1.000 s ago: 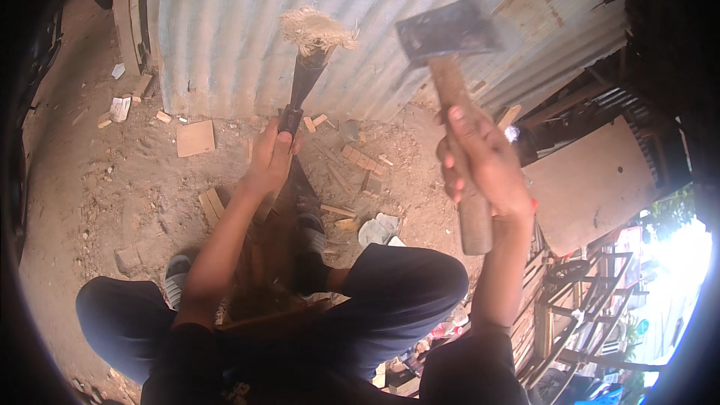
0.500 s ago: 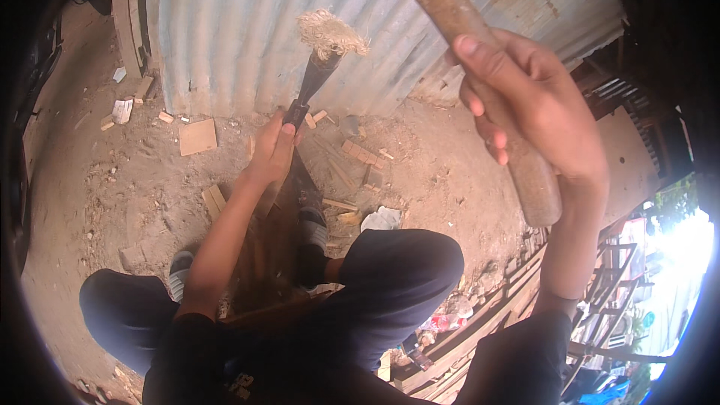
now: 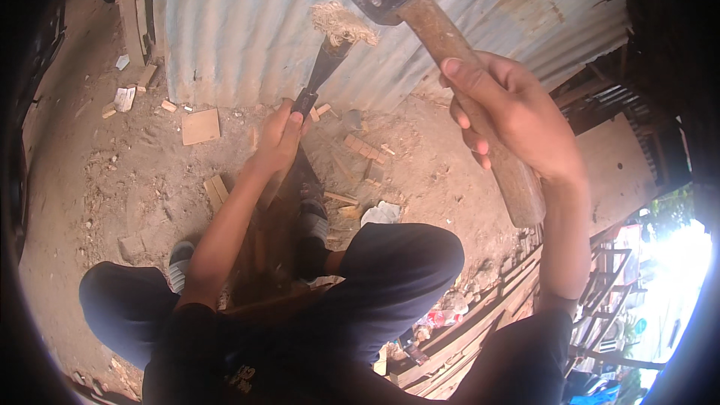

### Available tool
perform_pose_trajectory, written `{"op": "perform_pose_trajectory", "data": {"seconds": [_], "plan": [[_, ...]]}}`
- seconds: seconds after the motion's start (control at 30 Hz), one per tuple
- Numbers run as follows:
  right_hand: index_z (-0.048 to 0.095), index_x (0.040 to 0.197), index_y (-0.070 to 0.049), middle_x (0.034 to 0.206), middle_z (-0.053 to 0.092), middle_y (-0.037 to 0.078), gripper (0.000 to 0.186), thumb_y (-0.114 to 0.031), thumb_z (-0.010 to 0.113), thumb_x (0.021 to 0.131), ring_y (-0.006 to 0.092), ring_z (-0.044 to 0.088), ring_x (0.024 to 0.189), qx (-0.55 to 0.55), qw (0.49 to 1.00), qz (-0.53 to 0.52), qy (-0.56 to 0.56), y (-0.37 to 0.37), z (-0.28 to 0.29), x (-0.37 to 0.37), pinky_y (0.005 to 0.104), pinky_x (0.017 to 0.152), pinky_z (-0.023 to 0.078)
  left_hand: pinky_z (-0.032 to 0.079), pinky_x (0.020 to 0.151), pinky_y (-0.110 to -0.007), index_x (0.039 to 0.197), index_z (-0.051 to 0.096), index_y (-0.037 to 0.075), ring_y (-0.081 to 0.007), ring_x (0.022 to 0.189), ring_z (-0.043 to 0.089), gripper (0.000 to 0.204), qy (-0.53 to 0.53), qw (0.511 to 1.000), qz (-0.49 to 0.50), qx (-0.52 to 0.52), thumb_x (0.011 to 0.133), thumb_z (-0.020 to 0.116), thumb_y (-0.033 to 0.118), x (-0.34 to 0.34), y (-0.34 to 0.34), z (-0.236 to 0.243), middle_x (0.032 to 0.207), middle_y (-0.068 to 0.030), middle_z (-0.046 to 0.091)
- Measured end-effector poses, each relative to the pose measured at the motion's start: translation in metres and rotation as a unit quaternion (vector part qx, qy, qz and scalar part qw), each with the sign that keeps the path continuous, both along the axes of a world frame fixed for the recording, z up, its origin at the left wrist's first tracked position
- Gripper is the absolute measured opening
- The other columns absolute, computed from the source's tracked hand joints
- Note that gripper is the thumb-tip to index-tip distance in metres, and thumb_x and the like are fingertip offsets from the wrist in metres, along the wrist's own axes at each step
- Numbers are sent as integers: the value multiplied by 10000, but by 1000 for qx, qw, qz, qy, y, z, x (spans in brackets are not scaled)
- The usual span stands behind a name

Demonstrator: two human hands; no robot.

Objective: The person sits on the ground and uses a chisel and mallet to carve a piece of wood. They repeatedly strike the chisel with the mallet to shape the wood, occasionally adjusting the chisel's position.

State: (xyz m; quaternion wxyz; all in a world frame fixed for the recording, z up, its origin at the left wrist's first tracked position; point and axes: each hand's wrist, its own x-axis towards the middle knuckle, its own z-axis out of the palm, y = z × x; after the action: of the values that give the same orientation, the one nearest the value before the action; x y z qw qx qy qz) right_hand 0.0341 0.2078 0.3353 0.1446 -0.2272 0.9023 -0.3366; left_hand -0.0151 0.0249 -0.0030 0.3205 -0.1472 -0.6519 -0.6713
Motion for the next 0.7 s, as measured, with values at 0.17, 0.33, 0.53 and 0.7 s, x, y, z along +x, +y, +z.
{"op": "perform_pose_trajectory", "data": {"seconds": [0.17,0.33,0.53,0.7], "plan": [[577,1040,-1,650,509,4,394,-392,590,996,36,436,427,-207,955,-99,187,-27,13,17,177,362,375,407,587,-354,1002,479,-29,-202,615,480,313,9,1000,-6,17,1058,455,277,-2,1,-1,687,-114,508],[535,1040,-26,617,459,-6,353,-379,513,1041,49,414,399,-137,966,-104,194,-27,-15,10,206,349,374,405,576,-345,982,485,-30,-191,608,480,325,6,999,-12,32,1060,446,283,-1,-1,-2,688,-103,519],[553,994,-23,608,493,14,335,-357,566,1017,64,439,387,-39,993,-107,-41,18,-29,13,216,336,385,411,582,-339,950,483,-21,-184,622,490,375,38,999,30,11,1064,428,332,-4,-4,-4,703,-108,537],[554,1036,15,651,512,16,393,-377,575,1005,53,448,409,-147,978,-124,76,-5,12,39,185,350,405,415,593,-357,941,482,-15,-214,619,510,354,22,999,-5,25,1062,433,314,-1,4,-6,699,-119,536]]}}
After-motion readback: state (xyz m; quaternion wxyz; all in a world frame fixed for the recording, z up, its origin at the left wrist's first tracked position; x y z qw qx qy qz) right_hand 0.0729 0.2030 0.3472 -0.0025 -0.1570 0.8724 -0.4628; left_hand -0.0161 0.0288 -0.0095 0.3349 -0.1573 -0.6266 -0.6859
